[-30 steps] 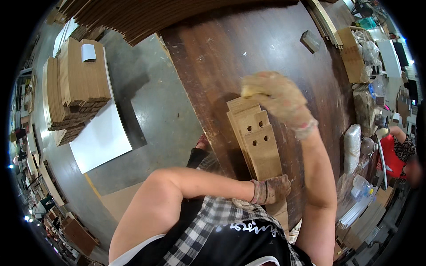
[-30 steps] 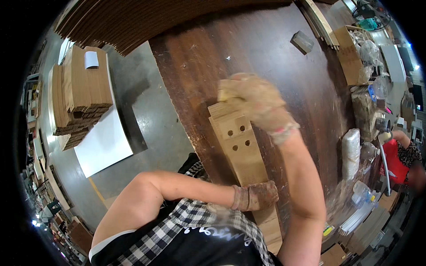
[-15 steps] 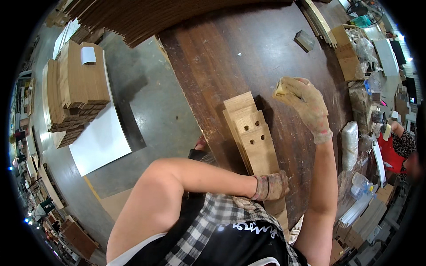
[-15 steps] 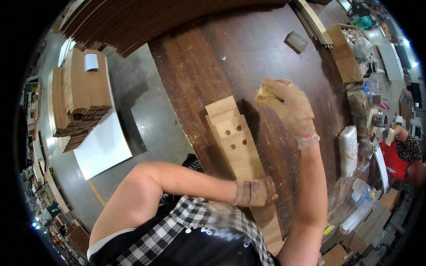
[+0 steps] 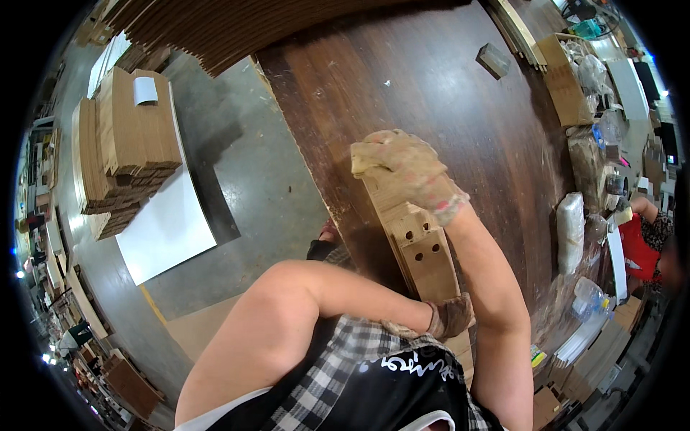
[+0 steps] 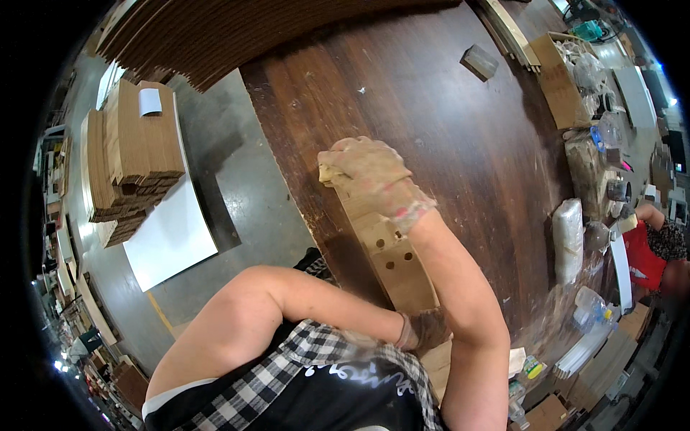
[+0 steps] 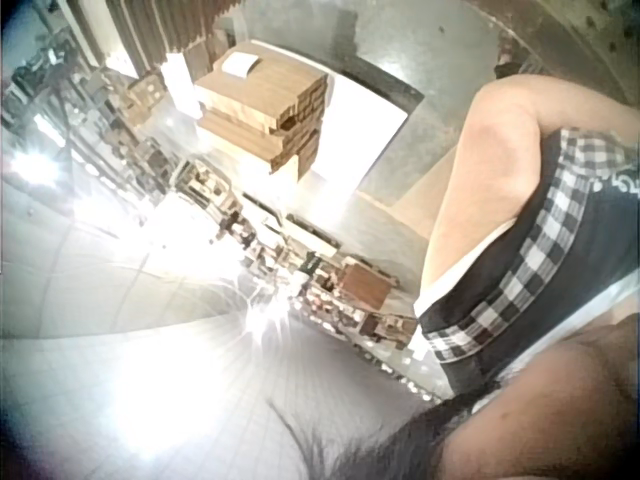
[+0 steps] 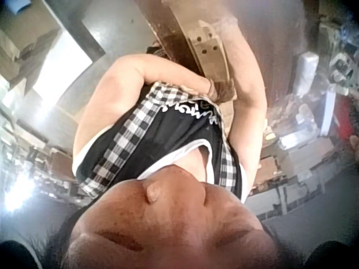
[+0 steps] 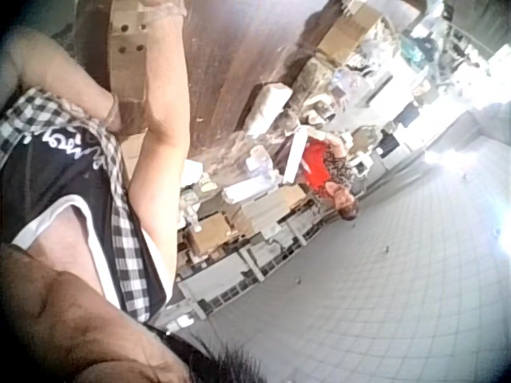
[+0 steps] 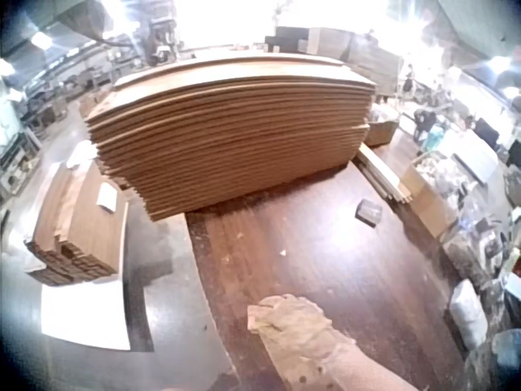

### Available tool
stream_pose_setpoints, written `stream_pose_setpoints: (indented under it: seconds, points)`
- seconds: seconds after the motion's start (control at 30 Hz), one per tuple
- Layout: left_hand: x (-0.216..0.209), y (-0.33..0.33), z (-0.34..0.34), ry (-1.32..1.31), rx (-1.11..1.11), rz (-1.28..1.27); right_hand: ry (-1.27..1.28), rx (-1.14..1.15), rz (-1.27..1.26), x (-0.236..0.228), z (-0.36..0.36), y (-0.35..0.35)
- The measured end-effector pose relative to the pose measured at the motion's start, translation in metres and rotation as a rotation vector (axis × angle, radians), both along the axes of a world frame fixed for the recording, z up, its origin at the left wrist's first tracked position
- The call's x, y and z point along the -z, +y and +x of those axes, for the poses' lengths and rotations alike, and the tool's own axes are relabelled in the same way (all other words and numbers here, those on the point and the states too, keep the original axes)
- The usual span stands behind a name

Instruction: The person applies wood filler to holes in a wooden board using their fingers, wipes the surface with a cloth, sands wooden boards with a sanding block, and stacks the boards onto a pile.

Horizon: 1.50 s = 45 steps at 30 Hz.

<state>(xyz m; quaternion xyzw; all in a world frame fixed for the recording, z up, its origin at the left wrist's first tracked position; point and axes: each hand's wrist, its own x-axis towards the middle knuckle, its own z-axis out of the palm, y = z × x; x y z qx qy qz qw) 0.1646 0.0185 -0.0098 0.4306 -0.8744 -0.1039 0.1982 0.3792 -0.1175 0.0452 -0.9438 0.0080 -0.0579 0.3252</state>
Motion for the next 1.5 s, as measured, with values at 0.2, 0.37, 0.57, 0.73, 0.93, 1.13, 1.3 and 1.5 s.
stream_pose_setpoints:
  seconds: [0.2,0.37,0.57,0.73,0.93,1.13,1.3,1.5]
  points:
    - [0.005,-0.021,-0.021,0.032,0.131,0.523,0.260,0.016,-0.199,-0.022,-0.009,-0.045]
    - [0.001,-0.009,0.015,0.086,0.089,0.241,0.122,0.428,0.026,-0.055,-0.111,-0.080]
    - [-0.009,-0.005,0.035,-0.022,-0.040,0.242,-0.100,0.843,0.523,-0.056,-0.244,-0.016]
    - [-0.030,-0.015,0.068,-0.057,0.134,0.200,-0.275,1.187,0.793,-0.050,-0.315,0.042]
    - [-0.046,-0.017,0.087,-0.114,0.184,0.229,-0.363,1.312,0.699,-0.066,-0.328,0.074]
    - [-0.041,-0.019,0.091,0.081,0.196,0.138,-0.500,1.352,0.699,-0.058,-0.338,0.101]
    - [-0.052,-0.027,0.098,0.015,0.217,0.192,-0.681,1.529,0.653,-0.061,-0.394,0.126]
    - [-0.076,-0.025,0.103,-0.214,0.160,0.294,-1.060,1.813,0.602,-0.062,-0.503,0.170]
